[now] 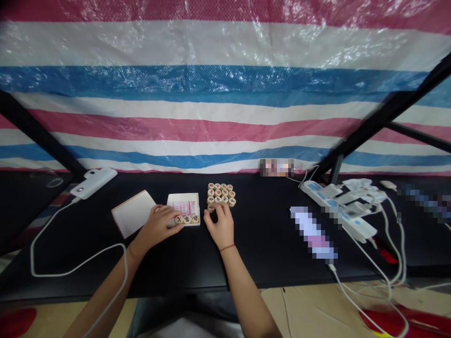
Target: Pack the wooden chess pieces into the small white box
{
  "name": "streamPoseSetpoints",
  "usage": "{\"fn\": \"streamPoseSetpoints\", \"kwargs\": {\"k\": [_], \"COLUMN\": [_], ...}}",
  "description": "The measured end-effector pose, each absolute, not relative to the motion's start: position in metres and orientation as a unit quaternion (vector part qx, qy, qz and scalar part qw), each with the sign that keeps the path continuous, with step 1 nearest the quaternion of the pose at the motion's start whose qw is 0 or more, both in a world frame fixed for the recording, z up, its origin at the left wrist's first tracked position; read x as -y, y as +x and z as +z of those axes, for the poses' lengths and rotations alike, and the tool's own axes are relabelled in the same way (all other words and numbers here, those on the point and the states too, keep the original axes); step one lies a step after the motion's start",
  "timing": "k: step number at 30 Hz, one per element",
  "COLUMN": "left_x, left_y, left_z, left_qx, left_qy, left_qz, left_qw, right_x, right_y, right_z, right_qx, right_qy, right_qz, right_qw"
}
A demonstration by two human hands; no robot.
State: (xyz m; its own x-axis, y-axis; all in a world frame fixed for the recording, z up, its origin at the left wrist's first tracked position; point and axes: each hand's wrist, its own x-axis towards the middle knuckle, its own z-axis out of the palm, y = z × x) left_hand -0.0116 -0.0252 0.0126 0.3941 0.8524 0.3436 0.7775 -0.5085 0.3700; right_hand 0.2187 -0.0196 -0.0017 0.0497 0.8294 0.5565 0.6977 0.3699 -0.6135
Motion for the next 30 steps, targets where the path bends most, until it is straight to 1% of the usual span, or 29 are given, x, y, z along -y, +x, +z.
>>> {"fn": "streamPoseSetpoints", "kwargs": {"k": [2, 4, 6, 8, 12, 15, 18, 22, 25, 30], "left_x": [0.027, 0.029, 0.031, 0.031, 0.031, 0.029, 0.027, 0.023, 0.022, 0.018], "left_y": [-0.009, -0.008, -0.006, -0.006, -0.007, -0.009, -0.009, 0.001, 0.018, 0.040], "left_z": [0.017, 0.020, 0.023, 0.024, 0.023, 0.021, 0.020, 0.024, 0.032, 0.034], "left_qx": [-0.484, -0.478, -0.477, -0.477, -0.471, -0.456, -0.443, -0.459, -0.445, -0.459], "left_qy": [0.836, 0.840, 0.841, 0.843, 0.848, 0.852, 0.845, 0.790, 0.756, 0.672], "left_qz": [0.248, 0.245, 0.244, 0.240, 0.232, 0.234, 0.261, 0.361, 0.412, 0.459], "left_qw": [0.074, 0.074, 0.071, 0.067, 0.074, 0.104, 0.147, 0.184, 0.246, 0.356], "right_x": [0.024, 0.027, 0.028, 0.027, 0.026, 0.026, 0.026, 0.027, 0.029, 0.032], "right_y": [0.214, 0.209, 0.205, 0.202, 0.201, 0.201, 0.201, 0.200, 0.198, 0.203], "right_z": [0.004, 0.005, 0.004, 0.001, -0.002, -0.002, 0.001, 0.004, 0.007, 0.013], "right_qx": [0.733, 0.780, 0.806, 0.813, 0.813, 0.813, 0.802, 0.776, 0.770, 0.747], "right_qy": [-0.502, -0.463, -0.455, -0.463, -0.474, -0.475, -0.478, -0.465, -0.431, -0.445], "right_qz": [0.098, 0.126, 0.137, 0.135, 0.129, 0.132, 0.146, 0.143, 0.137, 0.118], "right_qw": [0.448, 0.401, 0.353, 0.327, 0.312, 0.310, 0.327, 0.401, 0.450, 0.480]}}
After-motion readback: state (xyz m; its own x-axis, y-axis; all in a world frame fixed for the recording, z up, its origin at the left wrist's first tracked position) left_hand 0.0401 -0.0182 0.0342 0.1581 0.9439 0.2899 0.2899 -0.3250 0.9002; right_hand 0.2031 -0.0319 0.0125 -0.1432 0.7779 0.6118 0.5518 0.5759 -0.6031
